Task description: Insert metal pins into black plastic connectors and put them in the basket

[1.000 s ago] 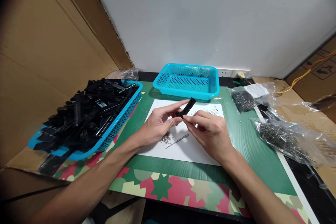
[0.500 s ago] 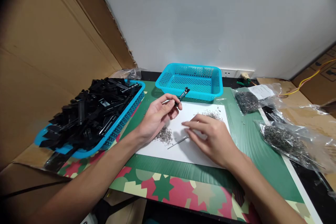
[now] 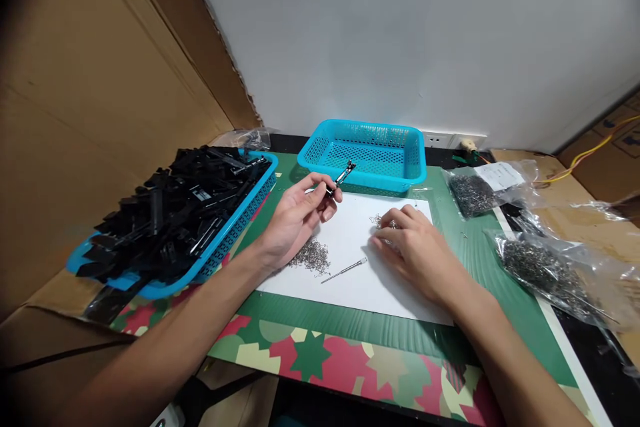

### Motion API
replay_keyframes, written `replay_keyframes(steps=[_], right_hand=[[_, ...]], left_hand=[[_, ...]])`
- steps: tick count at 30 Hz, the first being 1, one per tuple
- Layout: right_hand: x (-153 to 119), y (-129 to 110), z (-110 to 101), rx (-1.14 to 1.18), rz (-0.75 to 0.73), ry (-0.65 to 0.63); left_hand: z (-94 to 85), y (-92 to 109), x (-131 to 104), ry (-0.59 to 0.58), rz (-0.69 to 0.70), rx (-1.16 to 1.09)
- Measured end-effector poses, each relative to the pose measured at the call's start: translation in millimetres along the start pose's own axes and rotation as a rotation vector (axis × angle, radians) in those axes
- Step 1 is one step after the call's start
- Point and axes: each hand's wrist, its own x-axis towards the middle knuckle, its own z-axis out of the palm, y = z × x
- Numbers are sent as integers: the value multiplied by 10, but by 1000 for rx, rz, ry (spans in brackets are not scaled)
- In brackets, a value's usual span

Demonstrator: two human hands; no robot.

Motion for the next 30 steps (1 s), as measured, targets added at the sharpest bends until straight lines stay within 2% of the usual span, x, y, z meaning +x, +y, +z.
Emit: replay_keyframes(steps=[4,8,11,13,17,19,26,30], right_hand=[[6,97,-30,112,105,115],[20,36,-59,285,202,249],[23,-33,-68,354,219,325],[23,-66,-62,377,198,258],[17,-108,-20,361,66,-66],[17,-133,7,312,4,-152],[29,-208,28,212,-77,-226],[-1,-152,-45,353,5,-196]], left_hand=[[3,-11,-7,-32,4,27],[2,-32,-15,-77,-6,60],[6,-42,-20,-115,-23,73],[7,-50,-21,-129,-27,79],[-6,-84,-11,-140,-3,106],[-16,-104,-2,-142,12,141],[-31,-102,10,-168,-17,269],[-44,-95,-29,-177,-5,424]])
